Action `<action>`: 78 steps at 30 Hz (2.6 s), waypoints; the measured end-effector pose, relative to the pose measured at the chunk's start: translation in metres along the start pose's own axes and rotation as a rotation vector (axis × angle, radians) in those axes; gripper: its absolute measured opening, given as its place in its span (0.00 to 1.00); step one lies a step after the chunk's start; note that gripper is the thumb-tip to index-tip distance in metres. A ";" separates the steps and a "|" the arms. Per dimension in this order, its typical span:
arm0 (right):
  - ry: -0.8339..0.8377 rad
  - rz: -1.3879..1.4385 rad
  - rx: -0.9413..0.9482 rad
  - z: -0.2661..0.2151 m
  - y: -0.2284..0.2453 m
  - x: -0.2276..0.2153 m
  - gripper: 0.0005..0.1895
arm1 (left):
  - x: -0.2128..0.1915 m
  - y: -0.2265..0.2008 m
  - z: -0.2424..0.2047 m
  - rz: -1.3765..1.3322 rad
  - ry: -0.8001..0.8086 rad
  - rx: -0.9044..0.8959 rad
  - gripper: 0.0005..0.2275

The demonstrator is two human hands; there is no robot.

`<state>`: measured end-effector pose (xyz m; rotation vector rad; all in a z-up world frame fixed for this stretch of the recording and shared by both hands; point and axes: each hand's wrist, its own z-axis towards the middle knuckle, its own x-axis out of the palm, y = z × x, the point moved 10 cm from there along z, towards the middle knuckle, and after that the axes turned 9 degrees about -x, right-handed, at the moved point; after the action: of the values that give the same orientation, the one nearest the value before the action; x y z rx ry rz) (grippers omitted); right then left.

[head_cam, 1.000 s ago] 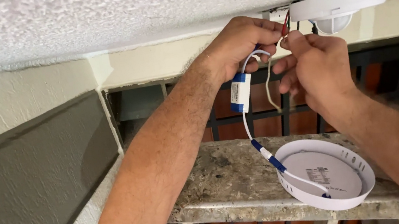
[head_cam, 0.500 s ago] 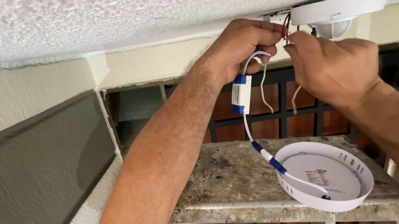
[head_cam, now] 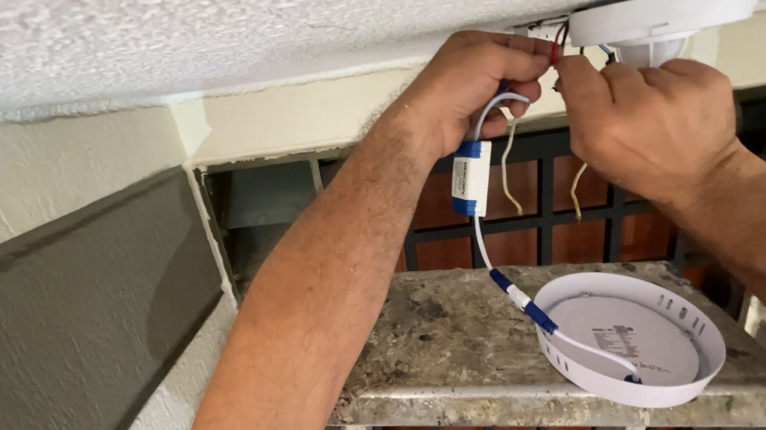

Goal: Wiring and installing a ceiling-mounted electronic fixture using a screwdriver while standing on a ladder.

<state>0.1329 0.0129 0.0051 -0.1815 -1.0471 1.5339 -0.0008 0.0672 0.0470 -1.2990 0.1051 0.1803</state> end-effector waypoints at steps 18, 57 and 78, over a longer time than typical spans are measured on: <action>0.281 0.194 0.160 -0.004 0.008 0.034 0.15 | 0.000 0.006 0.002 -0.003 0.043 -0.003 0.09; 0.334 0.136 0.216 0.001 0.008 0.030 0.13 | 0.004 0.003 -0.004 -0.044 0.094 0.037 0.09; 0.017 -0.107 -0.151 0.010 0.001 -0.007 0.14 | 0.001 0.004 0.000 -0.043 0.073 0.072 0.11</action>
<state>0.1276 0.0016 0.0072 -0.2390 -1.1415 1.3556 -0.0011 0.0683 0.0427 -1.2354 0.1450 0.0918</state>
